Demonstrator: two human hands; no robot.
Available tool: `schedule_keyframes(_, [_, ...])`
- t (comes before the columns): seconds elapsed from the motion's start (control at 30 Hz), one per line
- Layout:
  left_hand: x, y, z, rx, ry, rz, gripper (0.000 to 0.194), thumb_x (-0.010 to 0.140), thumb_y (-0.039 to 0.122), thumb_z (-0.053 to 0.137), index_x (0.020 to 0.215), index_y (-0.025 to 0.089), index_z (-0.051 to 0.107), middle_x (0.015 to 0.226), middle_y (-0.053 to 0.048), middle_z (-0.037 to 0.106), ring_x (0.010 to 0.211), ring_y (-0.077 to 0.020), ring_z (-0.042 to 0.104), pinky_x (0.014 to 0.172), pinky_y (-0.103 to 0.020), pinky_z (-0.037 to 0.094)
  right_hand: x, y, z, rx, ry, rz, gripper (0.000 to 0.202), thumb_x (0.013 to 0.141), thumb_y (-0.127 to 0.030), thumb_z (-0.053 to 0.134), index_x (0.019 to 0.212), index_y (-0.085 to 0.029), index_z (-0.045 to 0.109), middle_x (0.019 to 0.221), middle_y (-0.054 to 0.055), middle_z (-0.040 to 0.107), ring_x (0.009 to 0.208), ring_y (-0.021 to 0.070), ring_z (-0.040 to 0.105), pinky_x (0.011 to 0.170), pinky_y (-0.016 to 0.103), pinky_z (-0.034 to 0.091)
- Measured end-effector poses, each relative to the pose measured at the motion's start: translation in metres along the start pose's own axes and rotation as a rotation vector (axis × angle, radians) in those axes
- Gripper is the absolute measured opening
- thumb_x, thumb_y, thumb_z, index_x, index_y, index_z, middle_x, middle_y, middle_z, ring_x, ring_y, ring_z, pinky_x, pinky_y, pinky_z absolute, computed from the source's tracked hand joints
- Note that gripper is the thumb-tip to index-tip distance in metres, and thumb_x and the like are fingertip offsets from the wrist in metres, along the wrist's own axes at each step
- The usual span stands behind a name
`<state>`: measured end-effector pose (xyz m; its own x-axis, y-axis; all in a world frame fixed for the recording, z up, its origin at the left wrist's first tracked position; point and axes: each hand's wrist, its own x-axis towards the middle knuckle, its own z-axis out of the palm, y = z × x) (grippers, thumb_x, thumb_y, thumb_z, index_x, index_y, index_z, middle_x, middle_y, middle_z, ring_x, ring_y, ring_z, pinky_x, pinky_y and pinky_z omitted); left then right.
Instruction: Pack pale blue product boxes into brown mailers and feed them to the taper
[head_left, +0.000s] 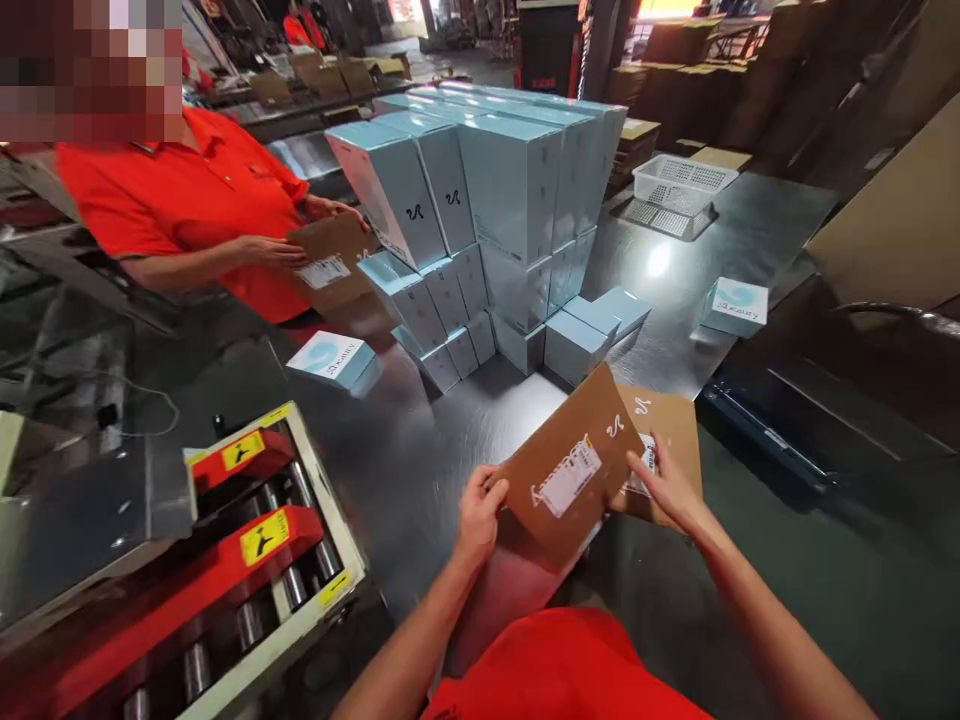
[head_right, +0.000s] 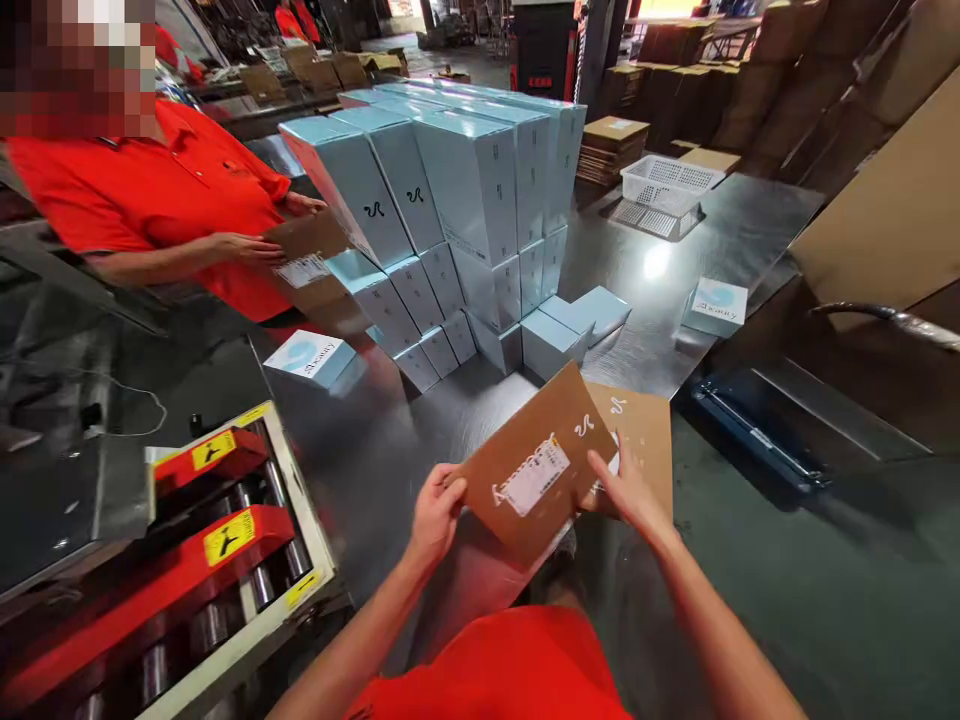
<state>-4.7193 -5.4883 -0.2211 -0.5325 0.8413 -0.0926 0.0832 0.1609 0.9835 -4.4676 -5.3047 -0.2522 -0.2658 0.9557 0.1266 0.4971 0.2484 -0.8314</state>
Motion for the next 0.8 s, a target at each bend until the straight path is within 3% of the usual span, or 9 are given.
schedule_keyframes(0.07, [-0.027,0.016,-0.038,-0.248,0.084,0.072,0.022,0.079,0.039,0.059,0.093,0.022,0.058,0.105,-0.006,0.074,0.100,-0.0238,0.069,0.089,-0.038,0.054,0.028,-0.053,0.010,0.199,-0.008,-0.091,0.082,0.084,-0.070,0.055,0.150,-0.023,0.037,0.154,0.014,0.043,0.144,0.0307,0.038,0.117,0.052,0.034])
schedule_keyframes(0.13, [-0.052,0.028,-0.065,-0.341,0.172,0.113,0.025,0.075,0.041,0.064,0.091,0.021,0.064,0.105,-0.006,0.075,0.102,-0.0255,0.069,0.091,-0.038,0.053,0.047,-0.105,0.027,0.366,-0.101,-0.157,0.081,0.081,-0.070,0.059,0.145,-0.022,0.041,0.146,0.014,0.051,0.138,0.0291,0.045,0.117,0.050,0.034])
schedule_keyframes(0.27, [-0.071,0.032,-0.096,-0.297,0.457,0.127,0.039,0.075,0.043,0.064,0.104,0.018,0.072,0.116,-0.010,0.074,0.113,-0.0295,0.067,0.099,-0.040,0.051,0.023,-0.164,0.072,0.442,-0.304,-0.258,0.076,0.074,-0.065,0.070,0.134,-0.022,0.050,0.135,0.011,0.058,0.126,0.0293,0.054,0.114,0.050,0.039])
schedule_keyframes(0.4, [-0.064,0.018,-0.117,-0.223,0.559,0.203,0.062,0.083,0.051,0.059,0.139,0.022,0.057,0.151,-0.008,0.052,0.140,-0.0297,0.047,0.116,-0.044,0.039,-0.034,-0.158,0.114,0.486,-0.643,-0.509,0.089,0.081,-0.063,0.068,0.153,-0.028,0.029,0.158,0.012,0.036,0.143,0.0292,0.039,0.119,0.049,0.033])
schedule_keyframes(0.47, [-0.071,0.007,-0.123,-0.053,0.479,0.225,0.062,0.085,0.061,0.057,0.135,0.024,0.062,0.153,-0.008,0.050,0.147,-0.0310,0.037,0.121,-0.048,0.031,-0.043,-0.150,0.132,0.417,-0.636,-0.585,0.106,0.078,-0.065,0.071,0.158,-0.026,0.014,0.164,0.017,0.021,0.149,0.0323,0.030,0.121,0.054,0.029])
schedule_keyframes(0.53, [-0.088,-0.007,-0.126,0.145,0.333,0.240,0.054,0.084,0.067,0.057,0.113,0.024,0.076,0.143,-0.011,0.060,0.150,-0.0349,0.028,0.122,-0.056,0.024,-0.039,-0.146,0.144,0.303,-0.535,-0.657,0.108,0.076,-0.065,0.072,0.158,-0.024,0.016,0.165,0.021,0.015,0.151,0.0355,0.024,0.120,0.059,0.029])
schedule_keyframes(0.63, [-0.109,-0.023,-0.126,0.301,0.271,0.260,0.043,0.086,0.063,0.057,0.084,0.026,0.079,0.125,-0.013,0.070,0.150,-0.0376,0.026,0.119,-0.061,0.024,-0.030,-0.144,0.146,0.215,-0.454,-0.845,0.075,0.084,-0.056,0.069,0.146,-0.025,0.043,0.156,0.019,0.038,0.145,0.0326,0.038,0.114,0.056,0.039])
schedule_keyframes(0.73, [-0.098,-0.018,-0.125,0.213,0.524,0.203,0.038,0.081,0.056,0.065,0.099,0.023,0.071,0.121,-0.013,0.067,0.130,-0.0352,0.051,0.107,-0.056,0.043,-0.035,-0.132,0.129,0.244,-0.488,-0.980,0.033,0.097,-0.037,0.055,0.128,-0.027,0.061,0.137,0.012,0.061,0.135,0.0245,0.052,0.111,0.049,0.046])
schedule_keyframes(0.8, [-0.073,-0.004,-0.127,0.109,0.632,0.081,0.053,0.072,0.052,0.073,0.112,0.020,0.063,0.121,-0.014,0.063,0.115,-0.0320,0.060,0.095,-0.049,0.052,-0.039,-0.122,0.114,0.258,-0.565,-0.936,0.028,0.100,-0.032,0.049,0.123,-0.028,0.065,0.136,0.009,0.063,0.138,0.0232,0.048,0.114,0.049,0.043])
